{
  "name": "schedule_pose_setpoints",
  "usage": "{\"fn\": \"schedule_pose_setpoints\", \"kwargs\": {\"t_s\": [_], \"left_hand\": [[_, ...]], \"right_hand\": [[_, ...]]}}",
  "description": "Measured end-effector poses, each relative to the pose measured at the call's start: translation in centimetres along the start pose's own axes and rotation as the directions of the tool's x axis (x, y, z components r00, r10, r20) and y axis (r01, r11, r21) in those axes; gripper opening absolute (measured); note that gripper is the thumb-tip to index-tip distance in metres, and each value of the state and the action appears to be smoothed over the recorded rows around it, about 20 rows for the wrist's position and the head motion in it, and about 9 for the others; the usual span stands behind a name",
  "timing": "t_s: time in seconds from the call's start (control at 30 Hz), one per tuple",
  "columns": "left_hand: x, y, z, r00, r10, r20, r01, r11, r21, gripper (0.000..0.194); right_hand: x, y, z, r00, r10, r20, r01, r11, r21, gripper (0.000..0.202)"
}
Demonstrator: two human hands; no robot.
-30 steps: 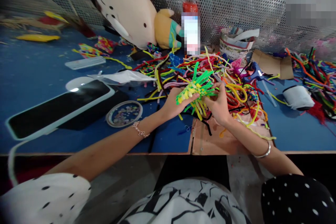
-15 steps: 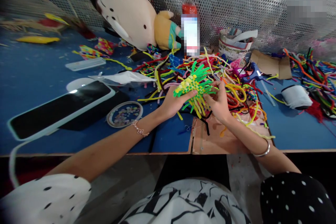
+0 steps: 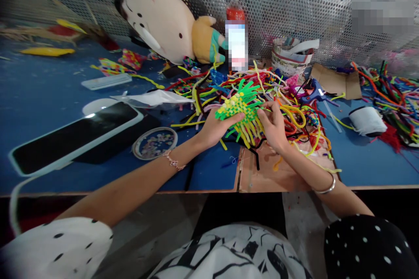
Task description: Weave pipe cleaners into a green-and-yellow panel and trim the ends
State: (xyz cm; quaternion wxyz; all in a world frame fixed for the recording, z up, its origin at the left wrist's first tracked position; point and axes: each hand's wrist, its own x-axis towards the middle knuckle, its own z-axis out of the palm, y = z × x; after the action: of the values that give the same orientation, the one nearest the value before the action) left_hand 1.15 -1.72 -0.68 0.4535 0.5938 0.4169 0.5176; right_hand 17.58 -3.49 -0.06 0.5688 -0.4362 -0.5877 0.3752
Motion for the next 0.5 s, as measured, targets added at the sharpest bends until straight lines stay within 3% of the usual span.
{"fn": "schedule_pose_setpoints", "kwargs": {"t_s": [0.2,0.5], "left_hand": [[0.2,-0.6,0.1,0.997,-0.067,-0.038,0.065,0.996,-0.065,0.02],[0.1,-0.3,0.1,0.999,-0.045,-0.012,0.044,0.998,-0.043,0.022]], "right_hand": [[0.1,-0.1,-0.3,0.984,0.091,0.156,-0.103,0.992,0.075,0.037],[-0.1,0.9,0.3,0.978,0.086,0.189,-0.109,0.988,0.113,0.033]]}}
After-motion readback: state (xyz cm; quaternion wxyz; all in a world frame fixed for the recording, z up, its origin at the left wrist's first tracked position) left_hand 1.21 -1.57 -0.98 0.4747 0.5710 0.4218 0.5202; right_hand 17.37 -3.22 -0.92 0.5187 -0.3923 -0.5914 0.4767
